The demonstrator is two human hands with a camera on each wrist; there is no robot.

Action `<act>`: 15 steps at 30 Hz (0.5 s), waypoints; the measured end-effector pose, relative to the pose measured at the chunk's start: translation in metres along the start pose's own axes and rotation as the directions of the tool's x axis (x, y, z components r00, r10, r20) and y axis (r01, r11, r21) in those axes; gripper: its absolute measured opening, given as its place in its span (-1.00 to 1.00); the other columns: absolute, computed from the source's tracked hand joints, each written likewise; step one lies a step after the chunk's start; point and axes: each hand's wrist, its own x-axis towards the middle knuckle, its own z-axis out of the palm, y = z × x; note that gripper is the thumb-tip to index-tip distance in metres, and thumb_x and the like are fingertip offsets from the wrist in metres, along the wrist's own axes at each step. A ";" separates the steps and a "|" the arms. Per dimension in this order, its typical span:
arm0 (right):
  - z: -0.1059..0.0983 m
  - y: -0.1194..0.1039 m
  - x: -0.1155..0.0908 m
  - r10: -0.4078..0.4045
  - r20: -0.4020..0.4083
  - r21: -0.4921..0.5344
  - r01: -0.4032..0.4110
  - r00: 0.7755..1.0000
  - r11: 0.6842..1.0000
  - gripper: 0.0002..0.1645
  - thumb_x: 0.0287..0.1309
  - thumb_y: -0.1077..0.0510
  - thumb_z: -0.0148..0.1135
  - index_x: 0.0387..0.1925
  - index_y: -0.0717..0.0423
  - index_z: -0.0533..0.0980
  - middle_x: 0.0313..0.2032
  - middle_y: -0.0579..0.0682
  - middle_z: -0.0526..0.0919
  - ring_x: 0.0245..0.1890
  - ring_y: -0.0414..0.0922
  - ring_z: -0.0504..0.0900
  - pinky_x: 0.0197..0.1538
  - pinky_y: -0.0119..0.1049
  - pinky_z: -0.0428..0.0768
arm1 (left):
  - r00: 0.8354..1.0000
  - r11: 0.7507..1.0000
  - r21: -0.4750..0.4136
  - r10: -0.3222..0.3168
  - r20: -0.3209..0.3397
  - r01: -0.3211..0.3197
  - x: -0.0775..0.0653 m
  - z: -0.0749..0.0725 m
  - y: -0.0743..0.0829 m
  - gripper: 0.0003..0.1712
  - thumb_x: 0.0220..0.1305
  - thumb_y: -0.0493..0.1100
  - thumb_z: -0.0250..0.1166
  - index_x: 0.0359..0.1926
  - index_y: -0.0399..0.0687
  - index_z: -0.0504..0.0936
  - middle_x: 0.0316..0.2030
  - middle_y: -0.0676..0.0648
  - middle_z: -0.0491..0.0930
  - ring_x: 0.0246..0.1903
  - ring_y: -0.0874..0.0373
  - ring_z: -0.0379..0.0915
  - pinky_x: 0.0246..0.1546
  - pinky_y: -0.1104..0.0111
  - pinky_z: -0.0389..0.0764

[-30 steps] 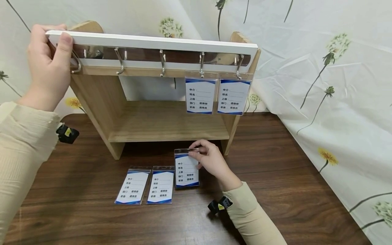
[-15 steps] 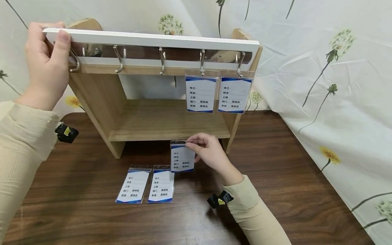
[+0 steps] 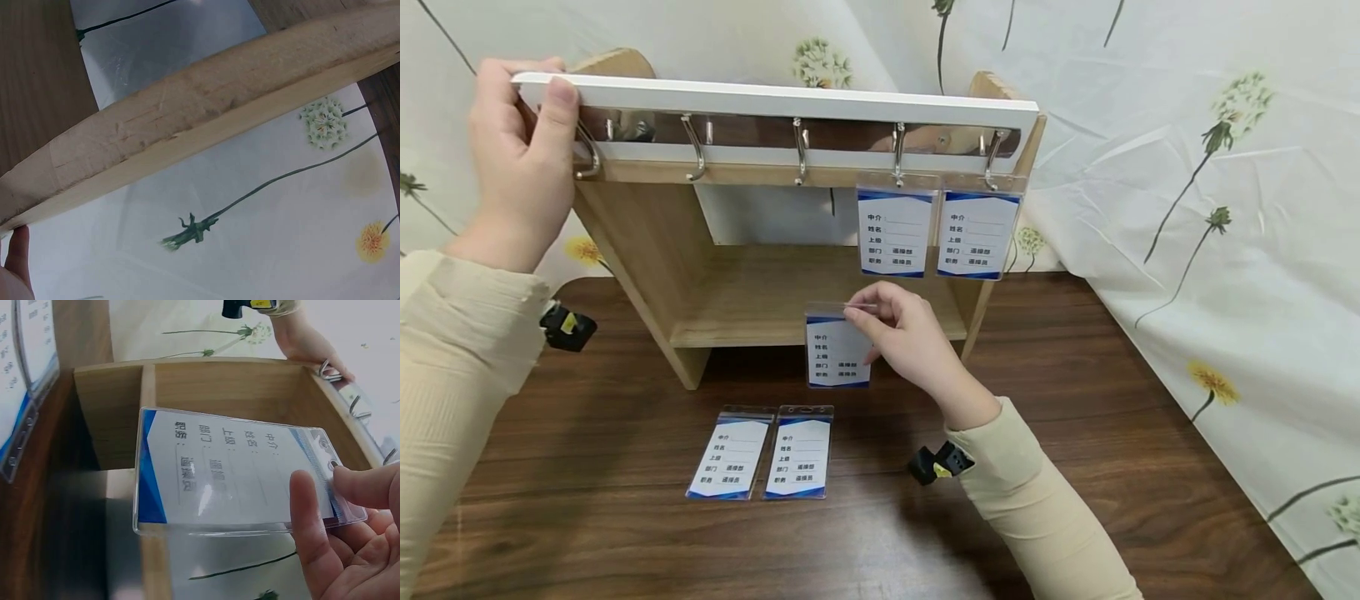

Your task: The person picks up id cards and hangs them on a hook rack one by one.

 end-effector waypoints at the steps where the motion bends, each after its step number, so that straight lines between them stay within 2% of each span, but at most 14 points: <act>1: -0.001 -0.003 0.001 -0.010 0.000 0.000 0.010 1.000 1.000 -0.79 0.38 0.21 0.14 -0.07 0.28 0.51 -0.35 0.14 0.66 -0.61 -0.09 0.63 -0.35 -0.17 0.70 | 1.000 1.000 -0.001 0.001 -0.001 -0.001 0.000 0.000 0.000 -0.85 0.38 -0.16 0.13 -0.24 0.29 0.42 -0.29 0.29 0.43 -0.44 0.45 0.24 -0.27 0.57 0.20; 4: -0.004 -0.016 0.004 -0.035 -0.005 0.011 0.035 0.999 0.999 -0.78 0.40 0.20 0.11 -0.05 0.29 0.51 -0.38 0.10 0.65 -0.62 -0.06 0.64 -0.34 -0.17 0.69 | 0.999 0.999 0.017 0.052 0.006 -0.052 0.000 -0.001 -0.001 -0.85 0.39 -0.14 0.13 -0.23 0.33 0.41 -0.28 0.31 0.42 -0.36 0.45 0.26 -0.25 0.57 0.21; 8: -0.008 -0.032 0.007 -0.072 -0.027 0.015 0.072 0.997 0.997 -0.76 0.43 0.22 0.06 -0.02 0.31 0.50 -0.25 0.13 0.66 -0.57 -0.11 0.65 -0.33 -0.19 0.70 | 0.993 0.993 0.029 0.116 0.014 -0.117 -0.001 -0.002 -0.001 -0.85 0.39 -0.09 0.14 -0.22 0.38 0.41 -0.22 0.33 0.43 -0.23 0.42 0.29 -0.17 0.56 0.24; 13: -0.013 -0.051 0.014 -0.131 -0.068 -0.018 0.130 0.989 0.991 -0.75 0.45 0.25 0.00 0.00 0.34 0.48 -0.07 0.24 0.65 -0.45 -0.22 0.66 -0.27 -0.23 0.71 | 0.993 0.993 0.017 0.121 0.011 -0.121 -0.002 -0.003 -0.002 -0.84 0.39 -0.08 0.15 -0.22 0.42 0.41 -0.17 0.35 0.44 -0.18 0.42 0.31 -0.12 0.56 0.26; 15: -0.015 -0.059 0.017 -0.148 -0.074 -0.031 0.146 0.986 0.989 -0.74 0.46 0.25 -0.02 0.01 0.35 0.47 -0.04 0.25 0.64 -0.43 -0.24 0.66 -0.26 -0.23 0.71 | 0.990 0.990 0.023 0.141 0.022 -0.142 -0.002 -0.004 -0.004 -0.84 0.39 -0.08 0.13 -0.21 0.43 0.40 -0.16 0.35 0.42 -0.21 0.43 0.29 -0.16 0.56 0.25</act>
